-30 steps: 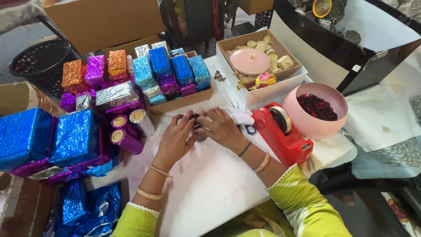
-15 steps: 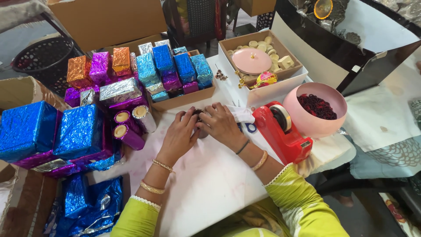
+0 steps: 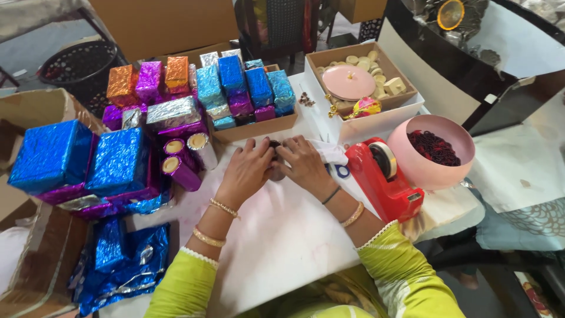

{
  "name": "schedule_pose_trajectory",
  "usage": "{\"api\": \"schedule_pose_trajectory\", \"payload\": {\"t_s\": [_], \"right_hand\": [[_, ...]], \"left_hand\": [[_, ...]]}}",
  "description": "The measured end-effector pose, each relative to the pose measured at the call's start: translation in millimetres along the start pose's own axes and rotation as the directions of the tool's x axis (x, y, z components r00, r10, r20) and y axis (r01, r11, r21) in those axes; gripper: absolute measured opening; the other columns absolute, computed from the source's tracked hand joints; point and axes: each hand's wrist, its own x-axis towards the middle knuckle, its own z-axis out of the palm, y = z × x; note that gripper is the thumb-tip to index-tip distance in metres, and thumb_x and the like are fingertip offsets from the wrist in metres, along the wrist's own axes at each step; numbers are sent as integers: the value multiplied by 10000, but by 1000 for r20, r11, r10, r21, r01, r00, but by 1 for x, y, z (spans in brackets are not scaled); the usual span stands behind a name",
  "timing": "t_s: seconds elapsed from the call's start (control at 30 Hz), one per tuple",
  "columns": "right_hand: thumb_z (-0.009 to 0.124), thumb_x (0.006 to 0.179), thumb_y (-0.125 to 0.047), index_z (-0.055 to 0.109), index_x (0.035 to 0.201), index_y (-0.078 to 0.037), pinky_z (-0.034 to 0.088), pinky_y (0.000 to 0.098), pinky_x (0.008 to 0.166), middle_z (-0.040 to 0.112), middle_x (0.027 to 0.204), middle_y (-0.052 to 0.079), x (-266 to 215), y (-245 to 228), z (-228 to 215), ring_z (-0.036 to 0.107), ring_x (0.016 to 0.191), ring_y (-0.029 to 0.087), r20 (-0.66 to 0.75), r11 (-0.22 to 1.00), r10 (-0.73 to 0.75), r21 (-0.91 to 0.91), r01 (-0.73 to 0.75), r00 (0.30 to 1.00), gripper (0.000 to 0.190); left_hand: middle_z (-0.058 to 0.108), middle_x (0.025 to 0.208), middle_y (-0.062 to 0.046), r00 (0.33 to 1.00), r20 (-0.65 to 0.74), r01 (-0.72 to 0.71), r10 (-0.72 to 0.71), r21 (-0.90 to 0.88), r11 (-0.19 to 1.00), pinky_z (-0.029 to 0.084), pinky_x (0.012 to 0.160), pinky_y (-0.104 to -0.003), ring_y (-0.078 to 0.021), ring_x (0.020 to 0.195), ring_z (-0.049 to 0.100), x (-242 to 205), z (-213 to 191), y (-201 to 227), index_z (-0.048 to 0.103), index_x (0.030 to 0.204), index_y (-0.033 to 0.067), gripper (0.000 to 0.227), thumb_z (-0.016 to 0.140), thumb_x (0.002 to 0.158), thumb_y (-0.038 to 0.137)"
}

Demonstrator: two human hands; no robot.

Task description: The recorder wraps small cylindrical items in foil and colored decorative paper on a crowded workspace table.

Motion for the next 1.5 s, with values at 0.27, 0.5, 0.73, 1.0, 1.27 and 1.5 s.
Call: {"api": "schedule_pose_trajectory", "payload": {"t_s": [0.27,0.5,0.73,1.0,1.27,1.5], "right_hand": [[783,862,-342,673,1054,-58,497,448,895,618,1076,85,-1,7,-5,566,1048,311,12,995,31,99,-32,999,360],[775,864,-304,673,1037,-72,506,446,889,614,1063,83,1,3,-9,568,1047,309,6,992,10,127,-10,1000,307],[758,858,-214,681,1144,-67,508,444,909,609,1090,89,0,4,-7,570,1076,298,24,996,-15,84,13,1000,331],[771,858,-294,688,1077,-73,506,451,909,620,1071,95,0,4,-8,575,1077,303,27,993,-22,120,19,999,322],[775,847,-318,663,1060,-37,510,461,904,621,1074,139,-1,6,-9,577,1052,334,25,988,-43,148,39,999,370],[776,855,-317,656,1049,-50,519,462,902,639,1045,106,0,4,-10,583,1050,325,73,986,-29,165,16,997,351]], "left_hand": [[616,1292,-120,988,-49,118,-144,-351,929,511,942,-469,-366,1209,561,-11,-4,-20,537,1387,68,654,773,799,232],[669,1195,-67,1000,-21,-6,0,-262,965,537,848,-444,-321,1129,610,-5,-11,-15,632,1204,103,392,741,878,292],[647,980,-74,999,19,-42,47,-232,972,526,795,-448,-317,1014,630,5,-3,-23,648,1041,91,269,700,899,314],[691,957,-141,999,19,-20,33,-486,874,531,714,-440,-349,850,677,6,-4,-36,644,998,58,298,697,947,346],[701,709,-142,926,135,377,-352,-313,872,525,668,-497,-379,725,697,27,4,-27,719,927,110,294,676,943,400],[711,799,-173,932,66,363,-357,-193,912,534,704,-535,-412,801,690,33,31,-19,677,881,79,107,657,855,181]]}}
